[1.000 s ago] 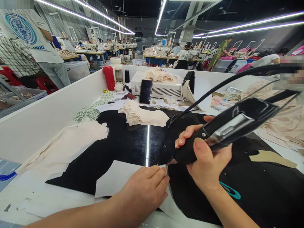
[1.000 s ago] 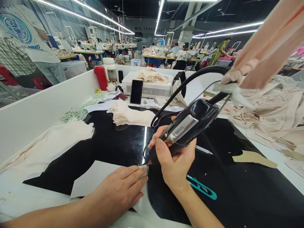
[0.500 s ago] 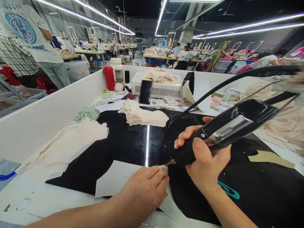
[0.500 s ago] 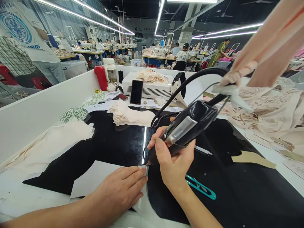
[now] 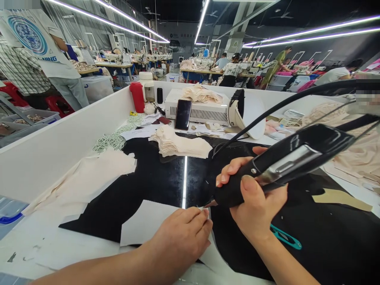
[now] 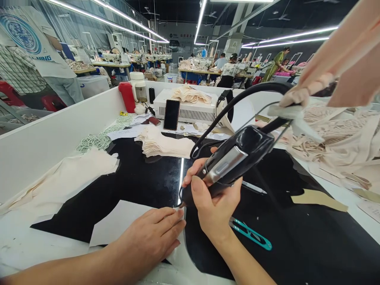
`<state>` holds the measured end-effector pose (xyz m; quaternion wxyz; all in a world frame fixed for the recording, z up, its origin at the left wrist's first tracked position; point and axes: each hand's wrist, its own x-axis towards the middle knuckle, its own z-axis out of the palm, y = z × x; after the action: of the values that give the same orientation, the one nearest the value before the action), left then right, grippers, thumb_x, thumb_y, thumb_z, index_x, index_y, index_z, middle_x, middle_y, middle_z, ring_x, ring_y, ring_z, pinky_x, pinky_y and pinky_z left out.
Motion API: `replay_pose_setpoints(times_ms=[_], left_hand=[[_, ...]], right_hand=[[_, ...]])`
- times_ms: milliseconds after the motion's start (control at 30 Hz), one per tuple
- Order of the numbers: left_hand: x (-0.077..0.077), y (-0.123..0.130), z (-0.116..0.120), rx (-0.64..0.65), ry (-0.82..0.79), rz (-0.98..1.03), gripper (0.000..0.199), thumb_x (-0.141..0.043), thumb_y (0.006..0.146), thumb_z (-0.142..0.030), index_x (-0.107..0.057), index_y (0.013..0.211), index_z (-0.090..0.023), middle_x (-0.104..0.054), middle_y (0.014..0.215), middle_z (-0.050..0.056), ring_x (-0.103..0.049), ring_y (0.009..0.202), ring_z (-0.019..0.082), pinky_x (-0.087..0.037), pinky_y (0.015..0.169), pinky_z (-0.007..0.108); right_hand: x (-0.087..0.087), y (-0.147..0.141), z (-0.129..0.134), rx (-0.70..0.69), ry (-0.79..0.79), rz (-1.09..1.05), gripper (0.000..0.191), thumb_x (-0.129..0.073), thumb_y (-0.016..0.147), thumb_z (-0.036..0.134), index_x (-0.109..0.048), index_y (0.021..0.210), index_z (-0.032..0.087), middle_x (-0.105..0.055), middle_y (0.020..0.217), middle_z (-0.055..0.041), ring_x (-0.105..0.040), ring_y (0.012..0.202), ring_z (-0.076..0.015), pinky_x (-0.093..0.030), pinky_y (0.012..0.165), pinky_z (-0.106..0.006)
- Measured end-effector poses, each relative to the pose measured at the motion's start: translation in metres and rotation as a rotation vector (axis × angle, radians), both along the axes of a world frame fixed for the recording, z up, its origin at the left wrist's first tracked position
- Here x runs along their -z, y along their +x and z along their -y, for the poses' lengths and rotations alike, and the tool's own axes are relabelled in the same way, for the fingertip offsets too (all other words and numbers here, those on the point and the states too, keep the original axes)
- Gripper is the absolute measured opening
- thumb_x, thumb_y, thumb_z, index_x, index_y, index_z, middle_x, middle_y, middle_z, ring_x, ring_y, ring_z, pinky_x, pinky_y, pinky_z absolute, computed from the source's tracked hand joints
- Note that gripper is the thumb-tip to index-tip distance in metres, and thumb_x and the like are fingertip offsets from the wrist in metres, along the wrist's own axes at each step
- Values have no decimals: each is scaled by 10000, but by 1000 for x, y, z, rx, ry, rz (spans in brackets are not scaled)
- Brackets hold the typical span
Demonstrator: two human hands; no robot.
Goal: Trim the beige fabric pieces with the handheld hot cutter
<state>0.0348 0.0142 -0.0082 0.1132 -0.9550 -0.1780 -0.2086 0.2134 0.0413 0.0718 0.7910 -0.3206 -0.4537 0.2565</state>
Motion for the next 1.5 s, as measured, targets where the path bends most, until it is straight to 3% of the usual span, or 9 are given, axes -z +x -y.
replay_pose_setpoints(times_ms=[233,400,567,700,833,967,1267,1500], left_hand=[[-6,3,0,-7,30,123,317,-510,1243,-209,-797,1278,-80,-874,1258,85,-806,1176,189,-636,1046,301],[-12,1,-3,-5,-30,77,247,-568,1225,-211,-782,1283,-102,-859,1305,108,-795,1186,203,-627,996,316],[-15,-16,-30,-132,-19,4,216,-608,1211,-220,-761,1316,-111,-836,1393,141,-811,1159,258,-630,840,367],[-23,-26,-49,-181,65,11,238,-592,1220,-217,-762,1335,-97,-832,1407,157,-806,1243,304,-656,937,422],[-30,-20,-42,-19,-19,158,271,-512,1254,-210,-759,1321,-123,-854,1326,111,-798,1227,239,-651,1053,396],[-30,-10,-30,143,-154,198,232,-540,1254,-257,-740,1291,-145,-843,1183,60,-780,1090,223,-649,1008,381],[-20,-9,-25,139,-217,135,203,-800,1131,-320,-735,1219,-149,-786,1103,38,-736,1000,252,-633,949,404],[-20,-9,-21,131,-225,128,186,-792,1136,-301,-737,1215,-142,-779,1099,41,-735,994,246,-623,934,388]], right_hand=[[6,-3,-1,-25,11,14,466,-965,945,422,-700,1320,343,-721,862,57,-665,633,-165,-604,535,-305],[-4,3,0,-11,4,27,486,-1008,898,436,-702,1261,330,-747,866,58,-702,619,-170,-631,545,-326],[-17,17,12,124,9,2,451,-1040,824,403,-741,1151,323,-755,837,72,-696,589,-177,-645,538,-350],[-15,23,27,140,-2,-17,504,-1037,800,335,-761,1220,305,-786,815,55,-700,591,-194,-641,511,-339],[-10,21,35,125,22,-18,525,-1065,805,370,-767,1230,295,-792,814,50,-706,593,-188,-651,523,-329],[-6,17,37,72,25,-28,514,-1054,846,376,-752,1254,288,-797,839,51,-722,611,-172,-663,548,-306],[-2,16,41,39,29,10,499,-1036,890,377,-744,1285,284,-800,857,47,-743,634,-167,-676,576,-305],[-5,19,36,78,31,5,511,-1049,860,388,-743,1257,293,-796,839,62,-726,612,-165,-671,570,-305]])
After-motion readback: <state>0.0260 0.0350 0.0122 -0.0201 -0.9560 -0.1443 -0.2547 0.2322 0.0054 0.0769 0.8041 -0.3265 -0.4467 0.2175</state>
